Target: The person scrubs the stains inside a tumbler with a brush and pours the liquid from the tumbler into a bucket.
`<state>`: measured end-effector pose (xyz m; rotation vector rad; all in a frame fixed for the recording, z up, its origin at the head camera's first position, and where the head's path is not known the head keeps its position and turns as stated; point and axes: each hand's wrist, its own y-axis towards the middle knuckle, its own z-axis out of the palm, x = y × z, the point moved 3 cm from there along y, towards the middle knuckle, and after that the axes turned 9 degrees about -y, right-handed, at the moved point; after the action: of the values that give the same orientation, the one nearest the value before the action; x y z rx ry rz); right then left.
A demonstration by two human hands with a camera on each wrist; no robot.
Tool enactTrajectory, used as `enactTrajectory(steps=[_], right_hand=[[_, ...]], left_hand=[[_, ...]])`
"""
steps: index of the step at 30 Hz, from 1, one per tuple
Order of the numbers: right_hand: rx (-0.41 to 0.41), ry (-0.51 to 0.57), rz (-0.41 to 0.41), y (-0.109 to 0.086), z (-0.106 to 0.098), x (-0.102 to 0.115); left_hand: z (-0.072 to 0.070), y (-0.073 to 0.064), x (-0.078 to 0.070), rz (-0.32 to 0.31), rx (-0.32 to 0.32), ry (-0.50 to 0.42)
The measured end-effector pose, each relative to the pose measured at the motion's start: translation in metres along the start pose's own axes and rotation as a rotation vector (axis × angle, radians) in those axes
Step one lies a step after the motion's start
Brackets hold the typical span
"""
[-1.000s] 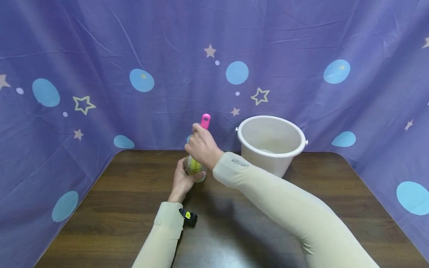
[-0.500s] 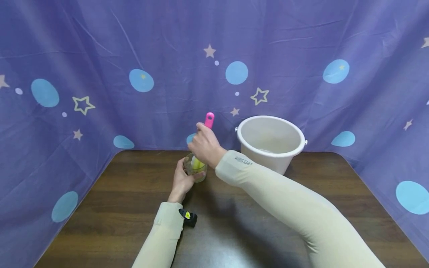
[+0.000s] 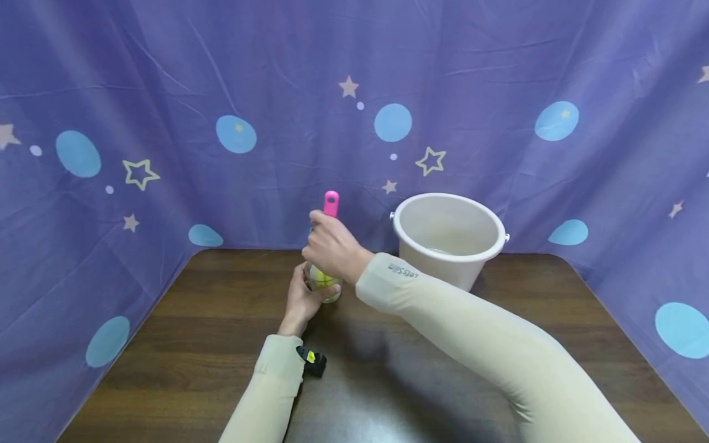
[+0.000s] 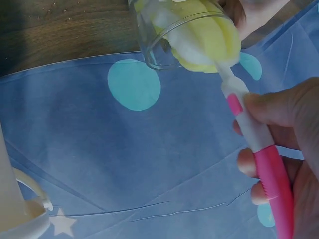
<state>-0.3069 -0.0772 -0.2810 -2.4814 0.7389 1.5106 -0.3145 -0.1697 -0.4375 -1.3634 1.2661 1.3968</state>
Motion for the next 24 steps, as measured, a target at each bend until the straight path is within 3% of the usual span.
enactTrajectory(steps=[6, 14, 24], right_hand=[[-0.079, -0.064, 0.014, 0.001, -0.004, 0.003], [0.034, -0.023, 0.069, 0.007, 0.008, 0.0], [0.086, 0.045, 0.105, 0.005, 0.021, -0.009]], left_hand=[[0.001, 0.0, -0.001, 0.038, -0.009, 0.024], [0.001, -0.001, 0.0, 0.017, 0.001, -0.018], [0.0, 0.0, 0.002, -0.064, -0.004, 0.005]])
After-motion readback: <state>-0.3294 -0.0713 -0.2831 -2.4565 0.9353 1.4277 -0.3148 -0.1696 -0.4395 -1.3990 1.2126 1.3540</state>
